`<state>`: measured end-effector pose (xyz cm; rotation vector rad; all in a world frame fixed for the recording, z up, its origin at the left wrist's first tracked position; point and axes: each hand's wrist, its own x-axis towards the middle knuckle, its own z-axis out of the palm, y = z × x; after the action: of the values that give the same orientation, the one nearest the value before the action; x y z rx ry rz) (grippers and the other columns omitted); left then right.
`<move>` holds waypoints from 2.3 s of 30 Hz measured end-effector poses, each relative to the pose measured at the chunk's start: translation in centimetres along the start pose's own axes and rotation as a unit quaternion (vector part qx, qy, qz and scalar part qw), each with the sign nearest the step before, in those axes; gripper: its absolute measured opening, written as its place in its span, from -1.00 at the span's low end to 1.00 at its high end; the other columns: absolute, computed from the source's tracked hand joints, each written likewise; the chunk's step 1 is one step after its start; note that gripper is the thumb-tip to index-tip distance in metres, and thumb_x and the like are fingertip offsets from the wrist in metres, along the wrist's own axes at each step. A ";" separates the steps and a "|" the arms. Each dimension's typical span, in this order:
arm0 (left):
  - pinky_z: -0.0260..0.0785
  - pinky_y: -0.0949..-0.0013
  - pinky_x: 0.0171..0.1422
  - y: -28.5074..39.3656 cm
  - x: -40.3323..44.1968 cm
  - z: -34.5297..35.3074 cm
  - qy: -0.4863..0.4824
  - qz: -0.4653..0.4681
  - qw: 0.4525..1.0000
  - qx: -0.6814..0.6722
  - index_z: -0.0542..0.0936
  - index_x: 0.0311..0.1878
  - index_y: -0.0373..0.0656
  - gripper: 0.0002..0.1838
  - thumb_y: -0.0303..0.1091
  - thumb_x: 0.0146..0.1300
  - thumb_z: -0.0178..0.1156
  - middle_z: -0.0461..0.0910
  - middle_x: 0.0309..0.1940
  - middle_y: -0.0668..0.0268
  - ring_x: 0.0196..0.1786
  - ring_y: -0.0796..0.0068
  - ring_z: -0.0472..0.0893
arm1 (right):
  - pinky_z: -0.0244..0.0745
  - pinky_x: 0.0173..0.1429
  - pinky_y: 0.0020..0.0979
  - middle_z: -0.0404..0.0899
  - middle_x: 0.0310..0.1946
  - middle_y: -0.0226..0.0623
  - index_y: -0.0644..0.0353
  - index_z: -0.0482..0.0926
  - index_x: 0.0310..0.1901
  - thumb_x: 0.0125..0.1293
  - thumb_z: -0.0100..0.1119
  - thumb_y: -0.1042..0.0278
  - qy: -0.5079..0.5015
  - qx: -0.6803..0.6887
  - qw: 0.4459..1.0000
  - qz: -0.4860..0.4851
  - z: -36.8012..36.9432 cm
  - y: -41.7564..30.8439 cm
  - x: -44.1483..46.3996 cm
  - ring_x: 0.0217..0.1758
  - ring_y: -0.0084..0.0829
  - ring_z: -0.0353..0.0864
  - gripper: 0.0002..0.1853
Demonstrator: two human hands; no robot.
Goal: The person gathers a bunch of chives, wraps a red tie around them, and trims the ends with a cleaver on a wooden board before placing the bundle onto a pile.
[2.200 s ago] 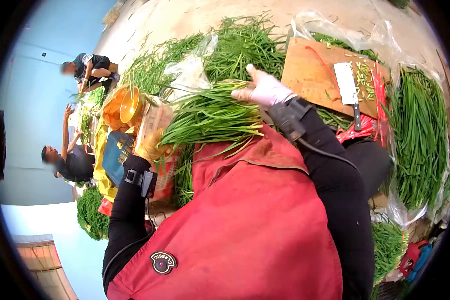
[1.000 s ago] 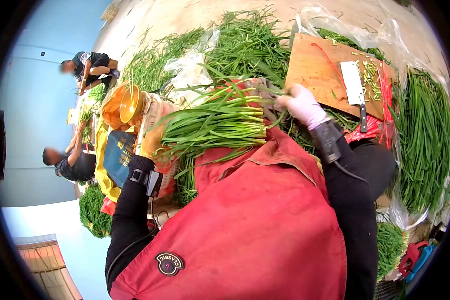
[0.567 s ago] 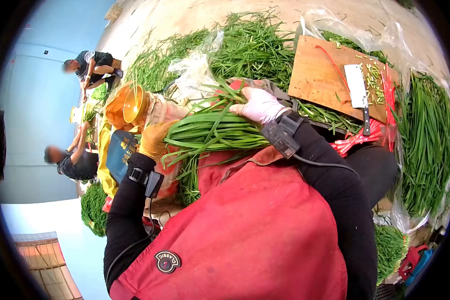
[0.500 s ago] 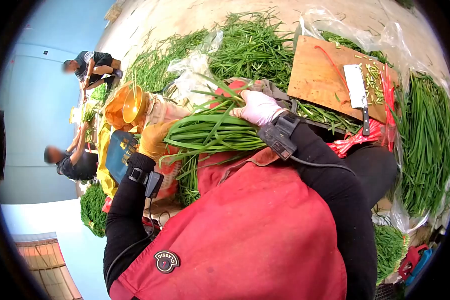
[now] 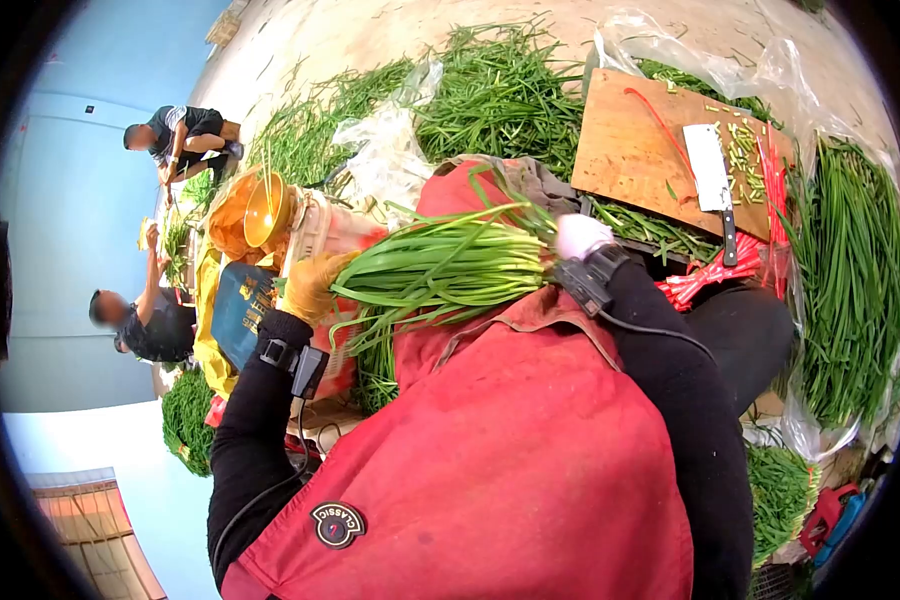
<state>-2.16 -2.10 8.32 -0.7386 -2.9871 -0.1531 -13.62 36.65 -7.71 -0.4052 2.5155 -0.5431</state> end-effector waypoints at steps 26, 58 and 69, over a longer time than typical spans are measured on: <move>0.46 0.35 -0.22 -1.8 0.2 1.9 -0.002 -0.026 0.996 -0.085 0.57 0.12 0.01 -0.47 -0.54 0.00 0.26 0.61 -0.31 0.27 -0.29 0.30 0.63 | 0.49 -0.14 -0.48 0.69 -0.20 -0.20 0.32 0.63 -0.19 0.11 0.17 0.60 -0.181 0.678 0.695 -0.158 -4.3 -2.9 0.5 -0.32 -0.51 0.58 -0.79; 0.34 0.49 -0.45 6.6 -2.6 6.3 -0.059 -0.415 0.652 -0.632 0.61 -0.15 -0.24 -0.79 -0.55 0.12 0.12 0.65 -0.41 0.24 -0.52 0.50 0.58 | 0.23 -0.48 -0.65 0.66 -0.36 -0.32 0.28 0.66 -0.23 0.13 0.10 0.46 -0.071 0.616 0.782 -0.066 -8.8 4.7 -8.6 -0.54 -0.71 0.39 -0.80; 0.40 0.44 -0.48 6.1 -2.5 7.5 -0.089 -0.376 0.716 -0.581 0.59 -0.09 -0.26 -0.76 -0.51 0.13 0.20 0.66 -0.37 0.26 -0.49 0.48 0.60 | 0.50 0.02 -0.43 0.69 -0.18 -0.22 0.36 0.59 -0.09 0.27 0.26 0.32 -0.031 0.673 0.735 -0.083 -1.2 -3.2 -4.9 -0.17 -0.47 0.62 -0.72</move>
<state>2.64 2.95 1.17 0.6267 -2.7905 -2.1693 -9.75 36.11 -3.22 -0.0409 1.3961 -2.0929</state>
